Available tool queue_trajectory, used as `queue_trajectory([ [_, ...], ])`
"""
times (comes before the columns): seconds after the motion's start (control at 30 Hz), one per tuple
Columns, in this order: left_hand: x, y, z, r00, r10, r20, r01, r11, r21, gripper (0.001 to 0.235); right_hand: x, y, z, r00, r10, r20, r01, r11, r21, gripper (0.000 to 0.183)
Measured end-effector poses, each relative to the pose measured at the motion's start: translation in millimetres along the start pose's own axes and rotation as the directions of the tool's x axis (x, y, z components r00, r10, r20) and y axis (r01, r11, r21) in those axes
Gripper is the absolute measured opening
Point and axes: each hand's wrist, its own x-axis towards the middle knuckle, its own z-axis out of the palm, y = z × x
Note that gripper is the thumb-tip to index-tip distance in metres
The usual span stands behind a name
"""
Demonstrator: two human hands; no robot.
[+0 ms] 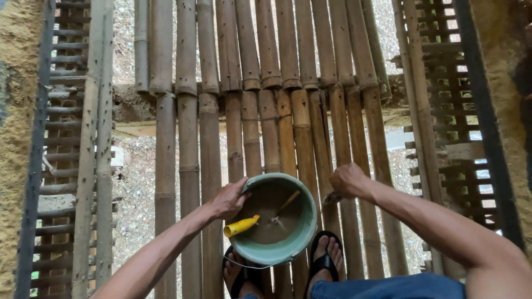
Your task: The person is painting a bamboo structure with a brush, dipping it into a bucket of liquid. The person is standing on a bamboo platform, and chickens are visible in the background.
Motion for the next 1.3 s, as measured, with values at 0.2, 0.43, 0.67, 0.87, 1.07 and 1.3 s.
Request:
queue_trajectory([
  [0.2,2,-7,4,1.000,-0.014,0.005,0.014,1.000,-0.005,0.015,94,89,47,0.939,0.275,-0.205,-0.203,0.927,0.314,0.029],
  [0.43,5,-5,-3,0.999,-0.014,0.029,0.014,1.000,0.027,0.015,61,102,-12,0.858,0.408,-0.313,-0.274,0.878,0.393,0.020],
  [0.67,7,22,-24,0.991,-0.002,0.132,-0.011,0.995,0.095,0.015,5,64,7,0.965,0.259,-0.048,-0.204,0.851,0.484,0.027],
  [0.87,16,41,-44,0.972,-0.013,0.234,-0.022,0.989,0.146,0.016,-15,60,-21,0.966,0.186,0.178,-0.245,0.871,0.426,0.033],
  [1.07,21,42,-43,0.975,0.005,0.223,-0.040,0.987,0.155,0.019,-88,64,-166,0.985,0.174,0.008,-0.153,0.845,0.512,0.031],
  [1.3,13,51,-44,0.982,0.037,0.185,-0.055,0.994,0.094,0.018,-102,-11,-204,0.979,-0.097,-0.178,0.157,0.918,0.365,0.026],
])
